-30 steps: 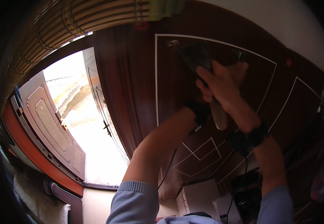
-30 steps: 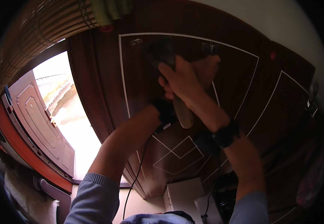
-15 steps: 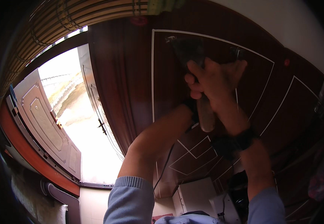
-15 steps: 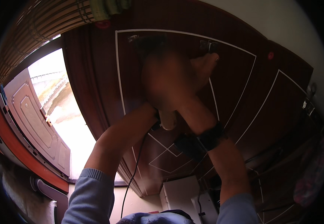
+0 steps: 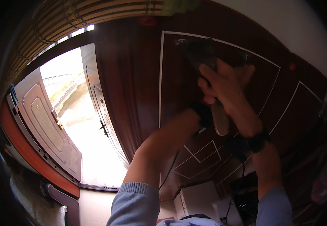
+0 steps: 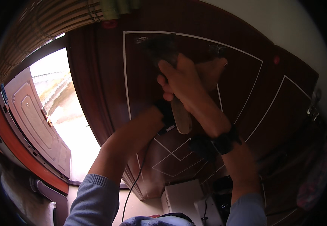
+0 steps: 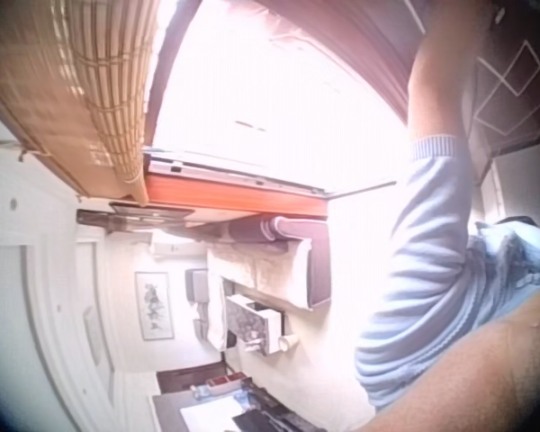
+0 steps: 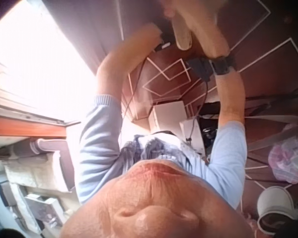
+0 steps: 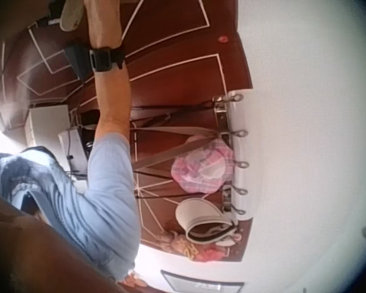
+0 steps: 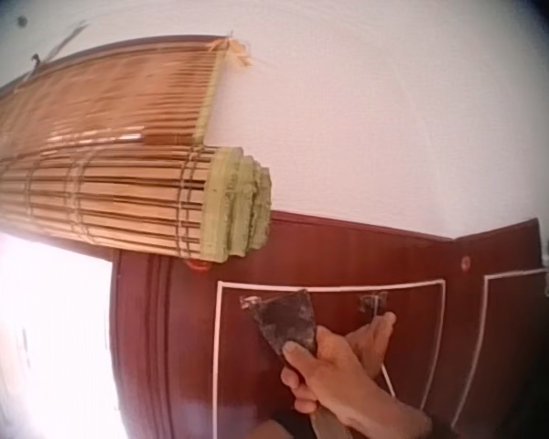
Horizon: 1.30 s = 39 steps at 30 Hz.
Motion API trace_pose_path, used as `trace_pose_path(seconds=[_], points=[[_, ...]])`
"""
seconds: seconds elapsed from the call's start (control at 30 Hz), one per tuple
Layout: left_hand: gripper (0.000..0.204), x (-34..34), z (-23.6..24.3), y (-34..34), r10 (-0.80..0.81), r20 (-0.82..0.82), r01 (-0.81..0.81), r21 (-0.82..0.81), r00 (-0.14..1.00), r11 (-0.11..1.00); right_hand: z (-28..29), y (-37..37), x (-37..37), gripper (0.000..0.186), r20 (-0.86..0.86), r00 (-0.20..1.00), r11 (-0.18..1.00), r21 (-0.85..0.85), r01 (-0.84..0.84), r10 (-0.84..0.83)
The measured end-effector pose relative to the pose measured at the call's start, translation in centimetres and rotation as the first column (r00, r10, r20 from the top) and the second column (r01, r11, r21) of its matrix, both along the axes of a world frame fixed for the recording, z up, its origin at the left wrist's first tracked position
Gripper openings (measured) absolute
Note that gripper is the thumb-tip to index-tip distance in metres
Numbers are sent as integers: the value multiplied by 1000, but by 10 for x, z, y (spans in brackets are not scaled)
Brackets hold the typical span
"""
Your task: The person scrapes material from a door surface using a scraper and wipes the area with a purple cloth.
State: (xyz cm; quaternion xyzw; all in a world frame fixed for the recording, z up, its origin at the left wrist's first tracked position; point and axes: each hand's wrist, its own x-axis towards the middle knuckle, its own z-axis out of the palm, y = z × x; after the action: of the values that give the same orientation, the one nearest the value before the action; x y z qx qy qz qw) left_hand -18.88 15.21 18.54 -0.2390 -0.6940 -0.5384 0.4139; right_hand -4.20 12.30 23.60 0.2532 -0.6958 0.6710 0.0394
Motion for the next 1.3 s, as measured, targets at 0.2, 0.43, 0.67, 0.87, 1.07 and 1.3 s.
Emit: trace_pose_path(seconds=[0.2,0.43,0.67,0.87,1.07,1.3], points=[[34,6,-1,1,136,-461,-193,-78,877,978,0,8,-7,16,-55,998,1000,6,-28,28],[26,-12,-12,1,378,-282,-456,-307,882,835,9,22,-12,16,-77,996,988,151,-24,36],[25,-42,-15,23,478,-384,-612,-448,790,652,3,9,-8,16,-95,995,994,93,51,-42],[27,-6,-3,23,70,-101,-86,-163,992,983,2,17,-6,14,-57,991,990,70,123,-120],[31,22,6,-4,-56,172,47,54,984,997,-1,10,0,14,-85,995,994,100,52,-43],[31,30,8,-3,-179,-170,182,2,969,983,2,1,-2,15,-72,995,995,74,74,-69]])
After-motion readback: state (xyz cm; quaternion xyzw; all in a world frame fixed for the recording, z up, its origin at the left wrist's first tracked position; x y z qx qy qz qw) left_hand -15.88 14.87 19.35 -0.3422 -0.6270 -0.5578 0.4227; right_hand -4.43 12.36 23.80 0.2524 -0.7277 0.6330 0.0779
